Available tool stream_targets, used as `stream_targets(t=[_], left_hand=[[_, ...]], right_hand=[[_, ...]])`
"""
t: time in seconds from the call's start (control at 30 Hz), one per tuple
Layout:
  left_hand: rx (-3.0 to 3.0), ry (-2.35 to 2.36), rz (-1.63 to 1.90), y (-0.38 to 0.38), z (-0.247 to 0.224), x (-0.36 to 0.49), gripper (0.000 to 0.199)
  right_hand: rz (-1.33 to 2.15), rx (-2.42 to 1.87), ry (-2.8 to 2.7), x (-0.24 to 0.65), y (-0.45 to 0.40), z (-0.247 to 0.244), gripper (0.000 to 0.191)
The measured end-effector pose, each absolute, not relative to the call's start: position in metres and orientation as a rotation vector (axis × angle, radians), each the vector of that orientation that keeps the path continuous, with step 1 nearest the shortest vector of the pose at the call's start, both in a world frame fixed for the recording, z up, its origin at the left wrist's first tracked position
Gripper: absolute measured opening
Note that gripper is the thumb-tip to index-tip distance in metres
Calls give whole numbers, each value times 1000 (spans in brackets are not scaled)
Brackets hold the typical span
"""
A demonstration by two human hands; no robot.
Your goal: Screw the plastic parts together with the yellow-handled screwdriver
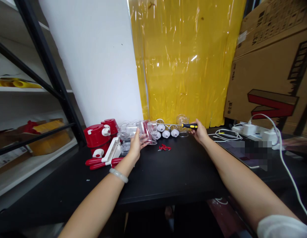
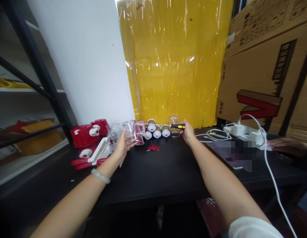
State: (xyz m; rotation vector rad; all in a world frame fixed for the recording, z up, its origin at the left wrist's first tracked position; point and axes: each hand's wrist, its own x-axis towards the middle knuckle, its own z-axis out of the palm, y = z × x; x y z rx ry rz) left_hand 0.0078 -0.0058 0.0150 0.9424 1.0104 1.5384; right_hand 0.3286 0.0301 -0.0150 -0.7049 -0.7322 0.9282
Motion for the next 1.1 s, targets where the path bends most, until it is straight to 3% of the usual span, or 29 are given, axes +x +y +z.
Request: stream_targets(t=[0.1, 0.43, 0.67, 0.9, 1.1], left_hand=[[945, 1010, 1542, -4, 14, 7, 44], [940, 1000, 1539, -6, 15, 8, 47], [929, 989, 1554, -6, 15, 8, 42], [935, 984, 1544, -8, 16, 9, 45], [953, 971, 1534, -10, 15, 10, 40]], right_hand=[[896, -758, -758, 328, 30, -17, 38], [980, -645, -645, 328, 31, -12, 22], [875, -783, -742, 330, 34, -19, 46], [917, -693, -668, 326, 29, -13, 27], [979, -644, -635, 329, 29, -12, 25]])
